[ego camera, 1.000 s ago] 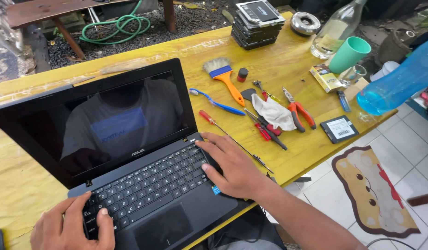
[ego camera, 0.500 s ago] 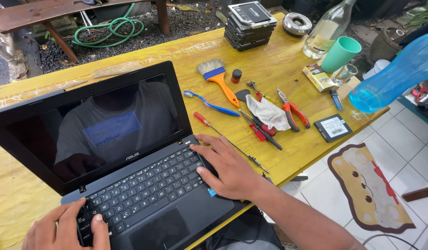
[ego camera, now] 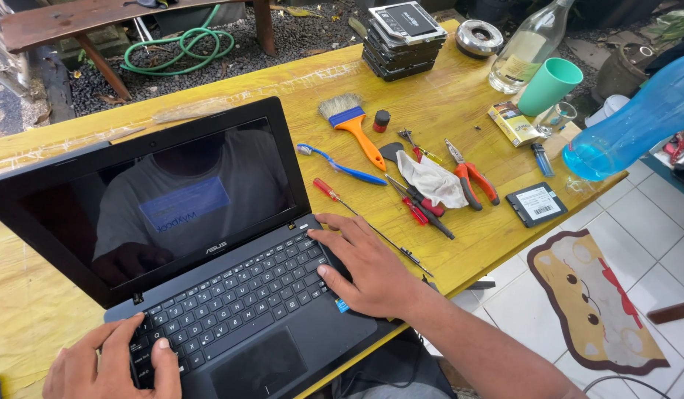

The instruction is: A person scrolls through a smartphone and then proceeds to type on a laptop keyboard at a repair station.

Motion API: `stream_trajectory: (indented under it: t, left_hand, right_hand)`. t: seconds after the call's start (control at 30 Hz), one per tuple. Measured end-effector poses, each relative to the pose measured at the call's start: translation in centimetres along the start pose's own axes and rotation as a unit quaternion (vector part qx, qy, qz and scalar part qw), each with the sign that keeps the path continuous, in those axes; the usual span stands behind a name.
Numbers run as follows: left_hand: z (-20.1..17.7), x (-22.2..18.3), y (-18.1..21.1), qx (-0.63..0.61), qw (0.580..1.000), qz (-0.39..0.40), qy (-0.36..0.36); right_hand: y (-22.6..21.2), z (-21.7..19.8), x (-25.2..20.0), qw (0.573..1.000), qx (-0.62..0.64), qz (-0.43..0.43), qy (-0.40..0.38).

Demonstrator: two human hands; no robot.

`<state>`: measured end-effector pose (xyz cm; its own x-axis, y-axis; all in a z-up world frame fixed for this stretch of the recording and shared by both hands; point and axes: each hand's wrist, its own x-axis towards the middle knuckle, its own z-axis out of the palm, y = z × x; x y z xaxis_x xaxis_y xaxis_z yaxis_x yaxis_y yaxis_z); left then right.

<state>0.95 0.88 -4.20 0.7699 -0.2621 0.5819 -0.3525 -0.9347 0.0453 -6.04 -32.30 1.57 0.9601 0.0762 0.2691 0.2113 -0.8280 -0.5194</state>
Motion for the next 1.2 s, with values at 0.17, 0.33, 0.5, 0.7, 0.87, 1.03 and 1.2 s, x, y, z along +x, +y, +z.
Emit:
stream_trajectory:
  t: [0.17, 0.33, 0.5, 0.7, 0.87, 1.03, 1.2]
  left_hand:
    - [0.1, 0.4, 0.0, -0.029, 1.000, 0.006, 0.003]
    - [0.6, 0.0, -0.6, 0.008, 1.000, 0.014, -0.006]
    - [0.6, 0.1, -0.3, -0.036, 0.999, 0.020, 0.027]
    - [-0.5, 0.5, 0.9, -0.048, 0.995, 0.015, 0.085]
    - [-2.3, 1.2, 1.5, -0.035, 0.999, -0.001, 0.015]
    - [-2.8, 1.3, 1.5, -0.077, 0.997, -0.012, -0.018]
    - [-3.5, 1.8, 1.7, -0.088, 0.996, 0.000, 0.003]
  right_hand:
    - [0.0, -0.3, 0.2, 1.000, 0.000, -0.002, 0.010]
    - [0.0, -0.1, 0.1, 1.000, 0.000, -0.001, 0.007]
    - [0.1, -0.1, 0.0, 1.000, 0.002, -0.007, 0.009]
    - [0.0, -0.2, 0.1, 1.000, 0.010, -0.004, 0.007]
    - [0.2, 0.3, 0.1, 1.000, 0.002, -0.017, 0.018]
    - [0.2, 0.4, 0.1, 1.000, -0.012, 0.018, -0.021]
    - [-0.1, 0.4, 0.3, 0.999, 0.025, 0.037, -0.016]
